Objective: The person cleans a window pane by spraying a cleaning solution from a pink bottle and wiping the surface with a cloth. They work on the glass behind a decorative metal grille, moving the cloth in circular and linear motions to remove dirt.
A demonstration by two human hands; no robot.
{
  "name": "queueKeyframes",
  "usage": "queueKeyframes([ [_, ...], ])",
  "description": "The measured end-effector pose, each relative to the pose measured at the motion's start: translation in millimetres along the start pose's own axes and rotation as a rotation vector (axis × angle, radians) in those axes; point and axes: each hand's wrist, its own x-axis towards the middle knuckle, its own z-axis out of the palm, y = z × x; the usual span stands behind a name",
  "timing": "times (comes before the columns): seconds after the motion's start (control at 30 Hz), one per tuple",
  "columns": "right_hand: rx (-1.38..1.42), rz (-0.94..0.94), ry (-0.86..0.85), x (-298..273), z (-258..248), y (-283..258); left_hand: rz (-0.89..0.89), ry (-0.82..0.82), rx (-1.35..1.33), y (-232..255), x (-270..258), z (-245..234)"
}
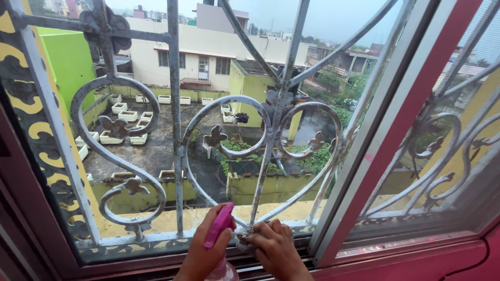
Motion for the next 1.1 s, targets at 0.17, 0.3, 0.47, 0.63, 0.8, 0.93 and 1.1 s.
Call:
queueKeyframes([
  [0.17,0.04,-0.021,0.016,2.9,-6.5,-3.8,-0.17,0.024,0.109,30.1,6.3,10.1],
  [0.3,0.047,-0.025,0.033,4.0,-11.0,-8.3,-0.056,0.014,0.255,42.8,2.8,7.0],
  [0.47,0.035,-0.007,0.051,7.4,-18.4,-15.7,-0.061,-0.074,0.165,48.2,-0.3,2.2],
  [0.63,0.045,-0.037,0.076,8.6,-18.3,-18.9,-0.029,-0.089,0.156,51.5,-0.8,1.0],
  [0.8,0.047,-0.041,0.071,2.8,-13.8,-15.9,-0.051,-0.125,0.224,51.2,0.3,5.0],
  [0.93,0.03,-0.057,0.089,-1.9,-18.5,-15.4,-0.065,-0.132,0.223,53.5,3.1,2.2],
  [1.1,-0.056,-0.164,0.216,3.0,-30.5,-21.3,0.192,-0.173,0.19,62.9,19.0,-19.1],
])
